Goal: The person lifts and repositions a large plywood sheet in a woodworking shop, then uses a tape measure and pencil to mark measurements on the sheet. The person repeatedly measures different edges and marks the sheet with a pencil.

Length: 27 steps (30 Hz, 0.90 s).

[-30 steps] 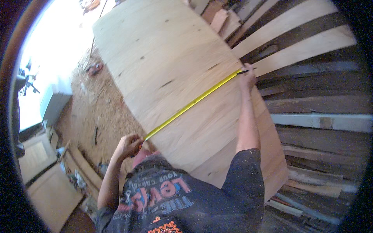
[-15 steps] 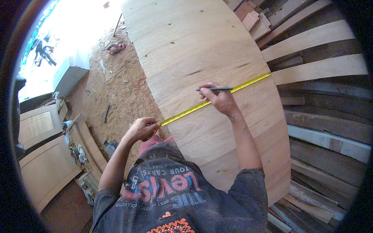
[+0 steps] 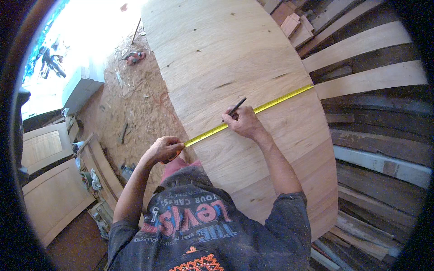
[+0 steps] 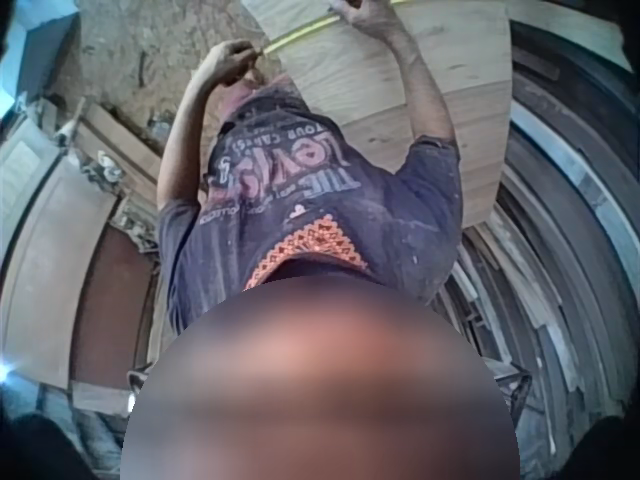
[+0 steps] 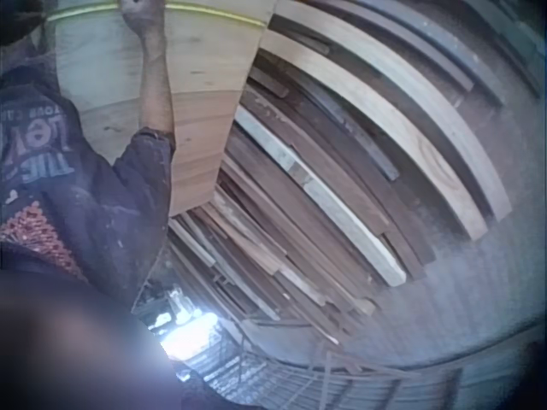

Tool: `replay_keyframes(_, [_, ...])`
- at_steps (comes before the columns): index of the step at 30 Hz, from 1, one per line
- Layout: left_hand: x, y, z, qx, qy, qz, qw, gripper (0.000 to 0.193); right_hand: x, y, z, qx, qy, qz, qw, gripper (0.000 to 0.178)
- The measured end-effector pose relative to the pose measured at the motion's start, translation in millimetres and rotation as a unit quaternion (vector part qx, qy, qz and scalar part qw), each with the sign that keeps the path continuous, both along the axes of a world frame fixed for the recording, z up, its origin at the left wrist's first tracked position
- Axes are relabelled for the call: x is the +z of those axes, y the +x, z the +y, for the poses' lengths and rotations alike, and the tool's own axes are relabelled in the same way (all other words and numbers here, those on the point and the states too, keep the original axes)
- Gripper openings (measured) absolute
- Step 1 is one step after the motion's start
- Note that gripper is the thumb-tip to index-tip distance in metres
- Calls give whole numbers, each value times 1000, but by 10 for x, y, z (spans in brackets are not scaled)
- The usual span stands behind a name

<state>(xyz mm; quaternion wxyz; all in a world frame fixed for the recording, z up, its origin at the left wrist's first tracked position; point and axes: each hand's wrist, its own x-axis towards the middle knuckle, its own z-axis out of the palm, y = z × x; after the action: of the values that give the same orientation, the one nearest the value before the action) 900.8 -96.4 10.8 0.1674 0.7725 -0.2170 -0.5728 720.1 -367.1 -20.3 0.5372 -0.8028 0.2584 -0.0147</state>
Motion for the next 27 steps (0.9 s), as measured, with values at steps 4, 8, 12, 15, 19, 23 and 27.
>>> replay_keyframes(4, [-22,7,-4,8,26,13,1000,35,10,-25,-34,-3,18,-1,1000,19])
replay_keyframes(8, [-70,-2,13,31,9,27,999,32,0,-35,-55,7,45,1,999,19])
replay_keyframes(12, [-101,2,22,33,24,29,999,34,-28,-37,-65,18,40,10,999,19])
replay_keyframes(15, [-94,5,16,28,21,23,999,33,-42,-38,-69,23,34,3,999,19])
replay_keyframes(19, [-58,3,0,32,50,27,998,33,-38,-37,-70,33,22,-1,999,19])
replay_keyframes(23, [-35,-8,-12,41,38,30,998,33,-32,-36,-68,35,16,0,999,18])
replay_keyframes(27, [-25,-12,-18,37,39,33,998,33,-42,-39,-67,34,21,-4,999,18])
